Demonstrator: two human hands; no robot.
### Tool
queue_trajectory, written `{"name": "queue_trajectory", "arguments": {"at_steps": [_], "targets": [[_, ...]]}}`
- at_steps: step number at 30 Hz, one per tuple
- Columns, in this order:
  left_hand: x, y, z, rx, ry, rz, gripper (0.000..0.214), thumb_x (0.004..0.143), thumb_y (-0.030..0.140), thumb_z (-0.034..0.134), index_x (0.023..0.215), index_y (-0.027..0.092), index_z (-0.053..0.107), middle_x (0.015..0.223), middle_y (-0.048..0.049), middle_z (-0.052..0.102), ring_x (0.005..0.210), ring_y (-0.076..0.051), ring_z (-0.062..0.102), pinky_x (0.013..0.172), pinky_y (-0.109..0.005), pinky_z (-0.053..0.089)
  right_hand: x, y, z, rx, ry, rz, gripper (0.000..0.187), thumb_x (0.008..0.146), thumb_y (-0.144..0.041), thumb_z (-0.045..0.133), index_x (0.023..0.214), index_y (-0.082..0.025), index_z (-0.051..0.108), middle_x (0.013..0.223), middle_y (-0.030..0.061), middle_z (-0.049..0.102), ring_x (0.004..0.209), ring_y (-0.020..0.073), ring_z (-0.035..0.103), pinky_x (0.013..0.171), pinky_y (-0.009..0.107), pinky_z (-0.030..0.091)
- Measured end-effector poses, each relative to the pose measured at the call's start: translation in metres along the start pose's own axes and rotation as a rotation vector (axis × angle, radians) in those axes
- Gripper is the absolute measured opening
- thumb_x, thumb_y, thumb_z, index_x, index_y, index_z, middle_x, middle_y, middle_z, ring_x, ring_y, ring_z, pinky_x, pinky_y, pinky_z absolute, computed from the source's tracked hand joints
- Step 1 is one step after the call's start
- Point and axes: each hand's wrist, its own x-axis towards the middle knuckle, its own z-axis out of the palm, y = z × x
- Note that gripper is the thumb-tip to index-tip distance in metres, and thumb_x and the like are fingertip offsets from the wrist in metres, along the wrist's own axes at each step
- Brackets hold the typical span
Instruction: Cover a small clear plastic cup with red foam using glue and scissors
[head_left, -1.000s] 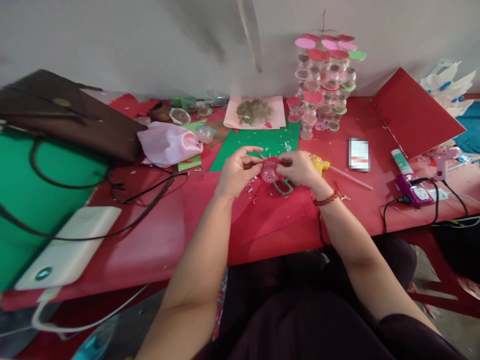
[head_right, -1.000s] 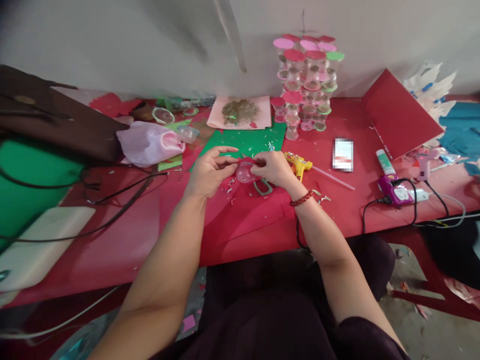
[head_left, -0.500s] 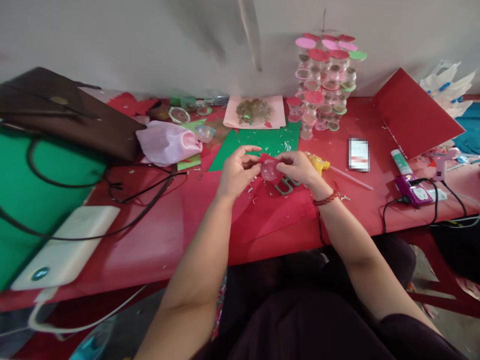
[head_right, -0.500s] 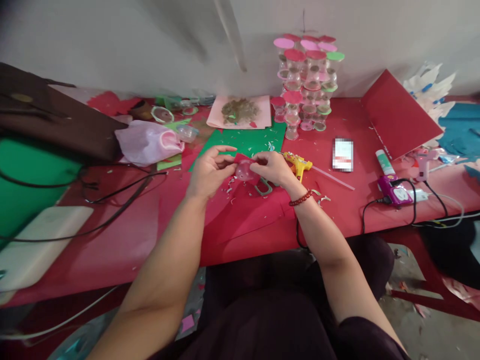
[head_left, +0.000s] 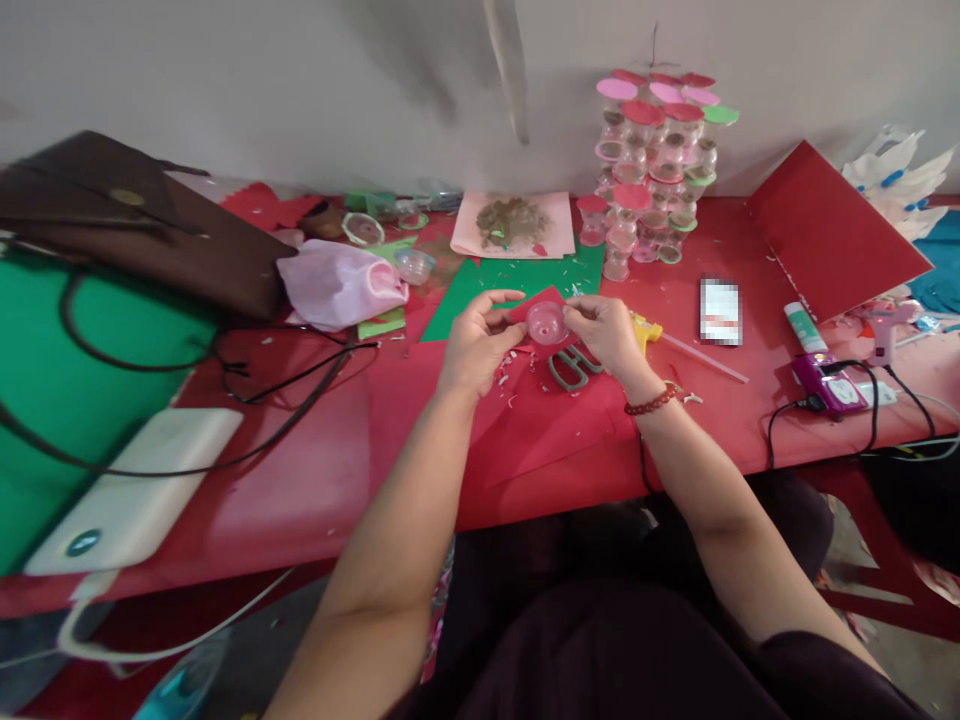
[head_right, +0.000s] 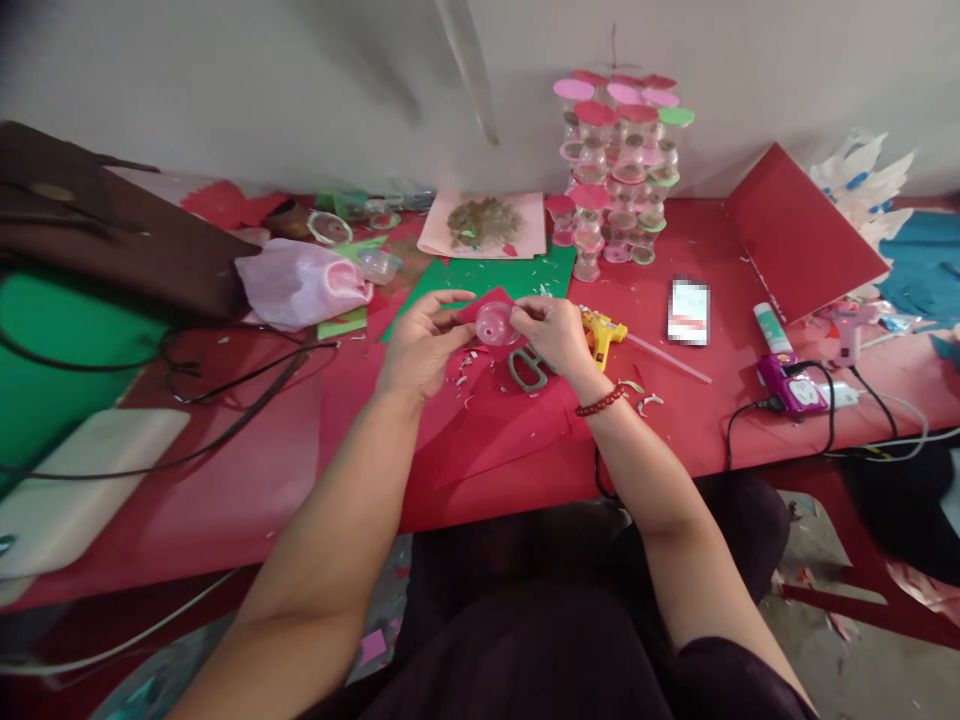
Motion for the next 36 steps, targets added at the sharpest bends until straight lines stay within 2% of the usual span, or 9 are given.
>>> {"name": "queue_trajectory", "arguments": {"at_steps": [3,7,10,15,21,23,27,33,36], "targets": [[0.002,-0.006,0.002,-0.027,0.051,0.005,0.046,0.062,0.027,0.082,0.105,0.023,0.066,0.066,0.0069,0.057,0.059,-0.010,0.058,0.063,-0.023,0.053,-0.001,-0.004,0.002,0.067,0.038,0.041,0.018,0.080,-0.032,0.051,0.065,-0.021,0.050,0.063,-0.0048,0.037,0.063,0.0107,0.034,0.059,0.027,0.027],[0.003,-0.004,-0.002,0.018,0.089,0.061,0.047,0.063,0.025,0.080,0.108,0.024,0.065,0.072,0.0053,0.062,0.060,-0.009,0.057,0.059,-0.020,0.047,-0.005,-0.010,-0.002,0.105,-0.085,0.096,0.017,0.076,-0.030,0.054,0.064,-0.023,0.044,0.059,-0.0071,0.033,0.057,0.0087,0.031,0.055,0.026,0.023],[0.002,0.004,-0.006,0.089,-0.005,0.063,0.047,0.064,0.023,0.078,0.110,0.022,0.067,0.074,0.0037,0.065,0.060,-0.010,0.056,0.057,-0.021,0.045,-0.006,-0.011,-0.008,0.025,-0.183,0.112,0.020,0.076,-0.031,0.054,0.062,-0.023,0.042,0.057,-0.0077,0.033,0.054,0.0078,0.029,0.053,0.026,0.020],[-0.003,0.014,-0.012,0.152,-0.149,0.032,0.049,0.062,0.022,0.074,0.112,0.020,0.071,0.074,0.0026,0.068,0.059,-0.010,0.056,0.058,-0.022,0.043,-0.007,-0.016,-0.019,-0.059,-0.387,0.077,0.014,0.074,-0.030,0.057,0.066,-0.021,0.050,0.057,-0.0080,0.037,0.054,0.0079,0.034,0.053,0.026,0.023],[-0.004,0.013,-0.012,0.257,-0.298,0.056,0.051,0.062,0.020,0.072,0.114,0.019,0.072,0.071,0.0028,0.068,0.061,-0.011,0.055,0.059,-0.023,0.040,-0.006,-0.018,-0.022,-0.146,-0.433,-0.026,0.027,0.075,-0.028,0.053,0.055,-0.023,0.036,0.054,-0.0079,0.032,0.054,0.0073,0.030,0.056,0.028,0.022],[-0.004,0.013,-0.012,0.248,-0.272,0.060,0.050,0.063,0.020,0.072,0.113,0.019,0.072,0.072,0.0027,0.068,0.060,-0.011,0.054,0.058,-0.023,0.040,-0.006,-0.017,-0.021,-0.171,-0.407,-0.033,0.026,0.074,-0.027,0.053,0.055,-0.022,0.037,0.055,-0.0075,0.032,0.056,0.0077,0.030,0.057,0.029,0.022],[-0.001,0.013,-0.012,0.160,-0.146,0.040,0.047,0.063,0.026,0.077,0.109,0.021,0.070,0.075,0.0018,0.069,0.059,-0.011,0.056,0.057,-0.023,0.042,-0.005,-0.012,-0.015,-0.162,-0.263,-0.044,0.023,0.076,-0.029,0.053,0.057,-0.021,0.043,0.058,-0.0063,0.034,0.060,0.0091,0.032,0.059,0.028,0.024],[0.002,0.003,-0.005,0.069,0.028,0.033,0.044,0.062,0.028,0.079,0.103,0.021,0.067,0.072,0.0028,0.066,0.059,-0.010,0.056,0.057,-0.022,0.044,-0.003,0.000,0.006,0.029,0.020,0.026,0.021,0.080,-0.034,0.051,0.064,-0.021,0.050,0.061,-0.0055,0.035,0.060,0.0100,0.031,0.058,0.028,0.025],[0.003,-0.003,-0.002,0.025,0.137,0.042,0.040,0.063,0.024,0.074,0.102,0.022,0.064,0.068,0.0049,0.061,0.056,-0.010,0.053,0.056,-0.022,0.041,-0.005,0.000,0.014,0.092,0.030,0.085,0.016,0.078,-0.031,0.052,0.066,-0.021,0.051,0.061,-0.0060,0.036,0.059,0.0098,0.031,0.056,0.027,0.025]]}}
